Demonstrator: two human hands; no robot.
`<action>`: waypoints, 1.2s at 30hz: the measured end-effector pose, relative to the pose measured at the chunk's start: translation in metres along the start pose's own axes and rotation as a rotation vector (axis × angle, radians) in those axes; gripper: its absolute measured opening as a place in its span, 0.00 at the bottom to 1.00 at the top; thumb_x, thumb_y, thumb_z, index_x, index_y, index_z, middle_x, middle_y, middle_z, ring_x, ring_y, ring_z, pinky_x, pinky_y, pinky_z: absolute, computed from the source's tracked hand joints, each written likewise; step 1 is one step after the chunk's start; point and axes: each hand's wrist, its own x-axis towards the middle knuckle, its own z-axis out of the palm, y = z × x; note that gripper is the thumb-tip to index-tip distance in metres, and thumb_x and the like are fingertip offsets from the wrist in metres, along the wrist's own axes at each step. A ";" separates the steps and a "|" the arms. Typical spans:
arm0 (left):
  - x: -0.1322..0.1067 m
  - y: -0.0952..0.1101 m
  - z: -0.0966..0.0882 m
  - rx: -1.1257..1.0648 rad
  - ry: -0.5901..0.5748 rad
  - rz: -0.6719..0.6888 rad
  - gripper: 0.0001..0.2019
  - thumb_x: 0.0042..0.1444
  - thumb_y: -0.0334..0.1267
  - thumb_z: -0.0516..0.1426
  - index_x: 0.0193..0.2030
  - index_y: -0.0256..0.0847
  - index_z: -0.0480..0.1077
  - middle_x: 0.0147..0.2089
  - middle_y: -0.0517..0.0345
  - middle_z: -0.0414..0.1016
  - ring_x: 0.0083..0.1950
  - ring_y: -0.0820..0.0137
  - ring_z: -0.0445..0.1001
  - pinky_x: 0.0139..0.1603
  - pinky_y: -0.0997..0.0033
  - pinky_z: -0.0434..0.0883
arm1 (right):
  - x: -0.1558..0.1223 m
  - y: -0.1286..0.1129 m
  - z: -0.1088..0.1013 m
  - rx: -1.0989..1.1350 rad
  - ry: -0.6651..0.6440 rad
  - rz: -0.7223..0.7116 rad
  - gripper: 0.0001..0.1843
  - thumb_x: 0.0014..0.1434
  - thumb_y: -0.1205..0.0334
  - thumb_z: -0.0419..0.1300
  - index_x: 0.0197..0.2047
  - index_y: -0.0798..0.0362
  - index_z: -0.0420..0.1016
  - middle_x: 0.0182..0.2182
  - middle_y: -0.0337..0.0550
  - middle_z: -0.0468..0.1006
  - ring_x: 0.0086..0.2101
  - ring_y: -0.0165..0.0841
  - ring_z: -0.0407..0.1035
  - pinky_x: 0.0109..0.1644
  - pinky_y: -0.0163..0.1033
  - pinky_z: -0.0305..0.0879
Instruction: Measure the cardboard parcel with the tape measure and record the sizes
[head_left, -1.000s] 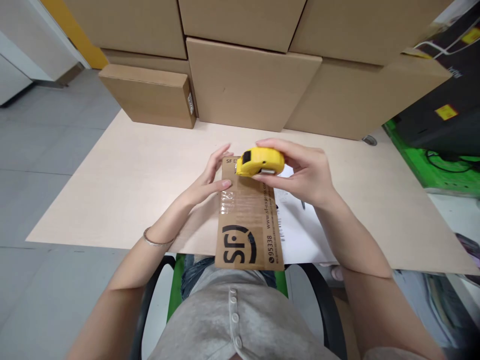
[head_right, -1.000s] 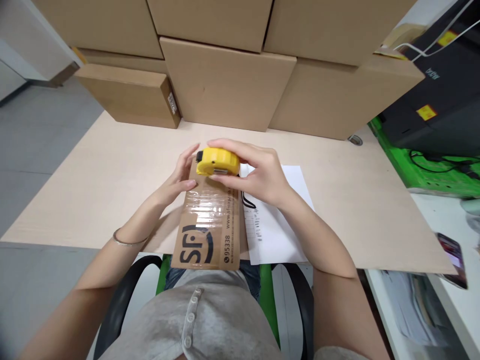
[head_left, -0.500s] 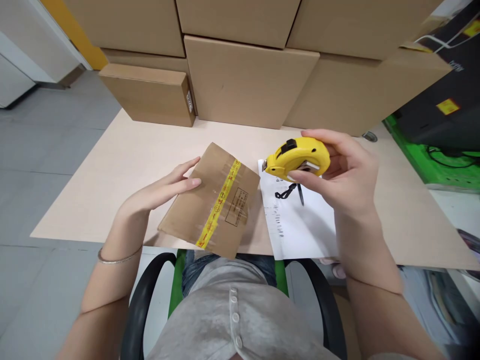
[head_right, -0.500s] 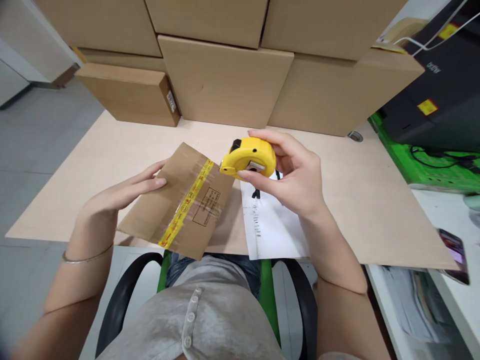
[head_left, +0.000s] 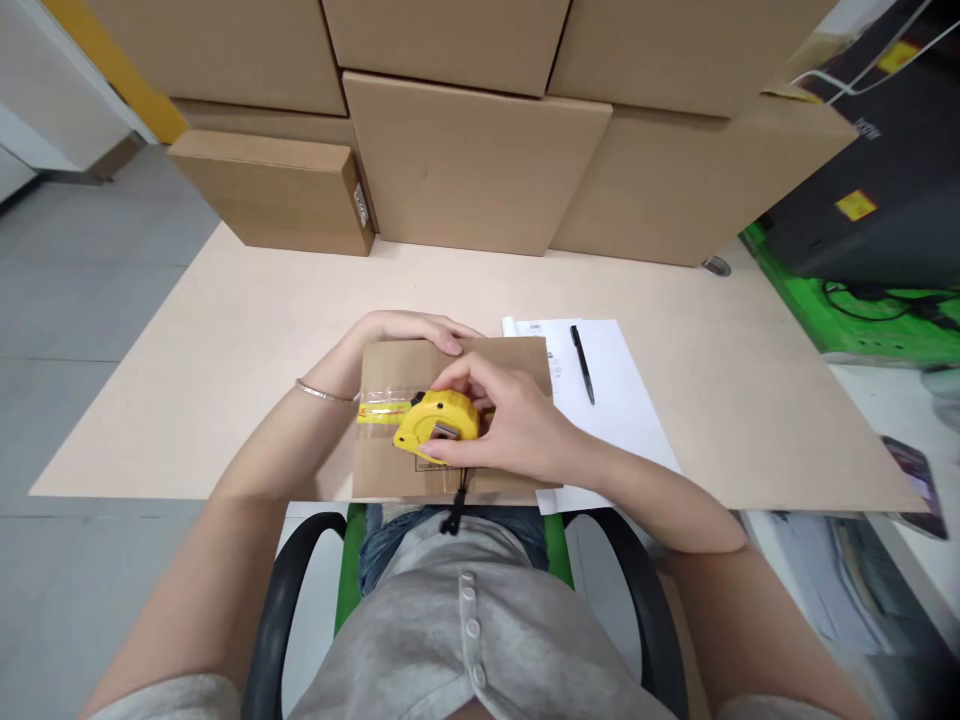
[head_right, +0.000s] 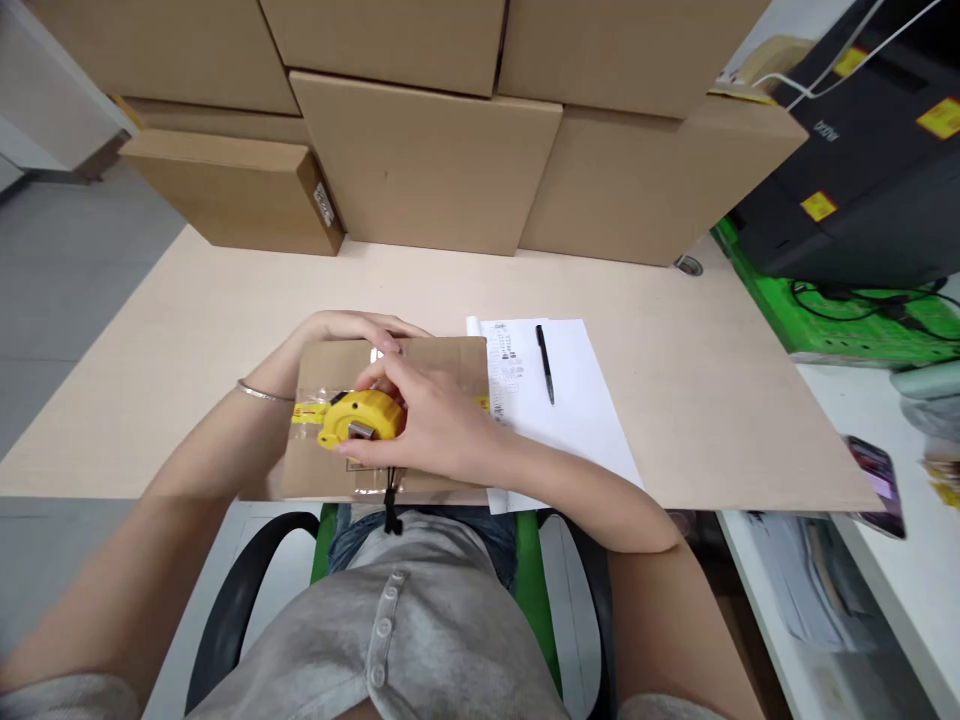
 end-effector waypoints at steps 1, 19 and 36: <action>0.008 -0.006 -0.001 0.053 -0.099 -0.036 0.10 0.45 0.36 0.69 0.37 0.43 0.84 0.37 0.55 0.87 0.48 0.55 0.84 0.55 0.61 0.77 | -0.001 0.006 0.002 -0.085 0.038 -0.031 0.23 0.53 0.49 0.74 0.45 0.46 0.70 0.38 0.40 0.81 0.37 0.38 0.76 0.41 0.47 0.74; -0.042 -0.014 0.003 -0.321 -0.024 -0.164 0.29 0.65 0.62 0.55 0.54 0.40 0.83 0.62 0.41 0.82 0.65 0.51 0.79 0.68 0.47 0.70 | -0.038 0.086 -0.108 -0.796 0.363 0.698 0.27 0.72 0.36 0.44 0.30 0.46 0.64 0.28 0.48 0.75 0.36 0.46 0.73 0.42 0.48 0.64; -0.089 -0.025 0.010 -0.382 0.104 -0.160 0.23 0.53 0.46 0.67 0.55 0.43 0.80 0.48 0.50 0.86 0.43 0.60 0.84 0.42 0.66 0.79 | -0.056 0.176 -0.109 -0.051 0.323 0.476 0.28 0.55 0.31 0.65 0.31 0.46 0.61 0.20 0.34 0.71 0.18 0.26 0.56 0.24 0.37 0.56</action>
